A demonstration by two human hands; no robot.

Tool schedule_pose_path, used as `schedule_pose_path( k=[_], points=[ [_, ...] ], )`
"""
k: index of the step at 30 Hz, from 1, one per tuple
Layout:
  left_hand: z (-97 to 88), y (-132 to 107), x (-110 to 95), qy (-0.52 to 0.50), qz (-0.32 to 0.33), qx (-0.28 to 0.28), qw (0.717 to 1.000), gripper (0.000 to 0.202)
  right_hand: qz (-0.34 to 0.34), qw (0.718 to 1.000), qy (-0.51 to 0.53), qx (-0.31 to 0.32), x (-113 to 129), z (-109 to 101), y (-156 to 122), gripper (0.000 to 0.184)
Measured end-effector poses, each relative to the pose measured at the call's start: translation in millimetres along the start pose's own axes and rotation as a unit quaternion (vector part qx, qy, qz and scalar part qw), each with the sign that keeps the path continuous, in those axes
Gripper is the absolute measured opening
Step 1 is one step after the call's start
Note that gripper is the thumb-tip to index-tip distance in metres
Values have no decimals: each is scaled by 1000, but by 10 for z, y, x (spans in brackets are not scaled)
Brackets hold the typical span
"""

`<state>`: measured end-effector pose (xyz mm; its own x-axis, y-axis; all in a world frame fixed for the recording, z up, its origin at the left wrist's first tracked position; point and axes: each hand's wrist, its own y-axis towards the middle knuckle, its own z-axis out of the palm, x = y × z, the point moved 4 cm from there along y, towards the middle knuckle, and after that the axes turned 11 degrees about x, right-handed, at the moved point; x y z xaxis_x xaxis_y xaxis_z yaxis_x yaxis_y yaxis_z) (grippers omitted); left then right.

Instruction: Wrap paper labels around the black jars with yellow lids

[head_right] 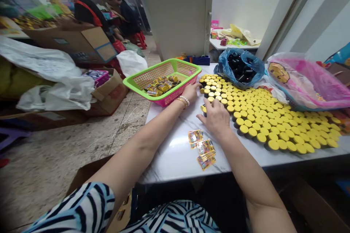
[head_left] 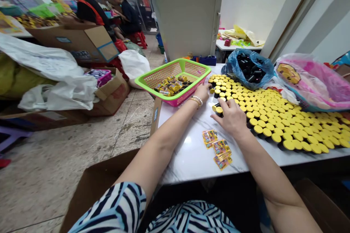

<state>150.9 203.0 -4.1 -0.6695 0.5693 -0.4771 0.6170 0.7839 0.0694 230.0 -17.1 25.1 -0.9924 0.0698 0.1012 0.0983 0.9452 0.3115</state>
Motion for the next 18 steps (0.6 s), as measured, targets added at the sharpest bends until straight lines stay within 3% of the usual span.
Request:
schedule_pose_path(
  k=[3, 5, 9, 16, 18],
  points=[
    [104, 124, -62, 34, 35, 37, 998, 56, -42, 996, 69, -38, -121, -14, 44, 49],
    [142, 150, -82, 73, 44, 49, 995, 52, -32, 992, 110, -59, -264, -23, 84, 42],
    [136, 93, -25, 105, 29, 7, 994, 47, 2, 985, 146, -88, -461, -43, 132, 36],
    [152, 77, 16, 83, 22, 0, 996, 45, 2, 984, 163, -69, -465, 10, 151, 31],
    [92, 25, -7, 39, 8, -29, 999, 40, 4, 983, 168, -78, -489, 5, 156, 29]
  ],
)
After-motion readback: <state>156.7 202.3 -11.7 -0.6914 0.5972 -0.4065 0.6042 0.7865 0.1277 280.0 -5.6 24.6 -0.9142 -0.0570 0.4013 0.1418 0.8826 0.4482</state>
